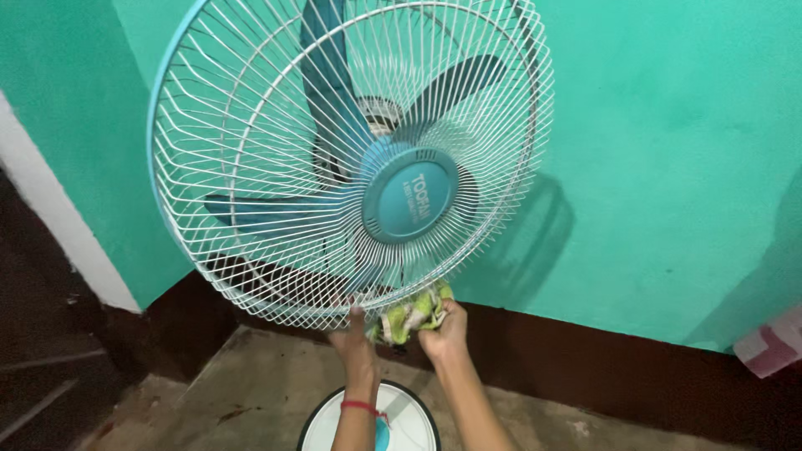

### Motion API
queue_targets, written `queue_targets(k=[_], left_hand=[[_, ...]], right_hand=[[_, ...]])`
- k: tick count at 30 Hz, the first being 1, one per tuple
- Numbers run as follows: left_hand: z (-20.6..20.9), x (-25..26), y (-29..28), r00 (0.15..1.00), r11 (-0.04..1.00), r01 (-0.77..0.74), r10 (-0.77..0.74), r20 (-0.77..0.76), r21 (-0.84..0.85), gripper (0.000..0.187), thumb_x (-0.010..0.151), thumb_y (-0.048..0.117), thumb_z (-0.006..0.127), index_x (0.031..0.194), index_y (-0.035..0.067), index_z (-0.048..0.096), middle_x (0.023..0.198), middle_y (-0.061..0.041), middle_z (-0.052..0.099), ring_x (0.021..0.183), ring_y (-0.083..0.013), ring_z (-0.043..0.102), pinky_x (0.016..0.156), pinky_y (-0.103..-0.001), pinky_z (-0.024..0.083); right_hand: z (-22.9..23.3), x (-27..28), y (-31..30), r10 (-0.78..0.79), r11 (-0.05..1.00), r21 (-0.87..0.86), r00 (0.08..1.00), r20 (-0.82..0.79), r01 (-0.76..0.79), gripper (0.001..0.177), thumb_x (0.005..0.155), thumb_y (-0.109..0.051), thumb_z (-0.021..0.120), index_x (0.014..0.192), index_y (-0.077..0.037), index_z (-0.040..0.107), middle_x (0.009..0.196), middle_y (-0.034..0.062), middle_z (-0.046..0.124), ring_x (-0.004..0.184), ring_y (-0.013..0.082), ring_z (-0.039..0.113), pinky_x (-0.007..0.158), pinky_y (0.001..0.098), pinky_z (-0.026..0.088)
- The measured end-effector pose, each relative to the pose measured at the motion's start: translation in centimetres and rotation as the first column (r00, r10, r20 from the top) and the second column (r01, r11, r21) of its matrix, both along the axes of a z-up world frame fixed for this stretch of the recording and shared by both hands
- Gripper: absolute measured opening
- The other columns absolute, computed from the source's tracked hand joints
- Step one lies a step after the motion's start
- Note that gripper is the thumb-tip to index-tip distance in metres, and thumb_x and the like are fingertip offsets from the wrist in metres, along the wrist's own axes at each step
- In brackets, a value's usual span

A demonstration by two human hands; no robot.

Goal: The person wipes the front grill, blades, and central hub of a standing fan using a cloth. They then clean the vertical pole and the base of the fan, moving the cloth around each component to remove dust.

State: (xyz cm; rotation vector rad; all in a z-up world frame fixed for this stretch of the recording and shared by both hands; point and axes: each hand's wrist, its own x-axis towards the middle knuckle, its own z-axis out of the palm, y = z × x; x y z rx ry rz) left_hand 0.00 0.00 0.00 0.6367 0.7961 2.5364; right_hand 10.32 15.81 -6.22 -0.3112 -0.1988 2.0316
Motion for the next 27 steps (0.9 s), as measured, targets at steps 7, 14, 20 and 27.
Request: queue_targets(k=[7,14,20,27], left_hand=[[0.3,0.2,0.6,0.997,0.997,-0.056,0.058,0.041,-0.061,0.062,0.086,0.029,0.081,0.135,0.000,0.056,0.125,-0.007,0.065,0.108,-0.0170,0.060,0.097,-0.033,0.047],[1.2,0.6,-0.3,0.998,0.997,-0.062,0.061,-0.010,-0.042,0.057,0.089,0.021,0.079,0.136,0.002,0.053,0.126,-0.007,0.061,0.112,-0.0171,0.058,0.102,-0.033,0.046],[1.8,0.9,-0.8,0.998,1.000,0.005,-0.003,0.066,-0.028,0.062,0.086,0.021,0.080,0.139,0.004,0.051,0.130,-0.007,0.060,0.116,-0.0181,0.058,0.103,-0.035,0.046],[2.0,0.9,-0.7,0.998,0.999,0.011,-0.009,0.067,-0.032,0.070,0.084,0.021,0.080,0.144,0.003,0.048,0.134,-0.009,0.060,0.118,-0.0200,0.058,0.103,-0.036,0.046]], right_hand=[[3.0,-0.1,-2.9,-0.063,0.998,-0.014,0.998,0.015,0.063,0.038,0.083,0.000,0.043,0.115,0.002,0.063,0.111,0.0172,0.070,0.103,0.0321,0.068,0.099,0.0496,0.054],[3.8,-0.3,-4.0,-0.179,0.983,-0.029,0.981,0.077,0.182,0.046,0.079,0.007,0.045,0.122,0.002,0.061,0.112,0.0141,0.067,0.100,0.0314,0.068,0.094,0.0466,0.057],[6.6,-1.0,-7.2,-0.292,0.955,0.114,0.939,0.182,0.275,0.048,0.079,0.009,0.047,0.125,0.000,0.059,0.114,0.0126,0.065,0.100,0.0295,0.067,0.092,0.0461,0.056],[10.1,-1.0,-10.5,-0.342,0.931,0.225,0.902,0.264,0.287,0.053,0.080,0.010,0.046,0.131,0.002,0.059,0.120,0.0133,0.065,0.105,0.0291,0.065,0.092,0.0441,0.055]])
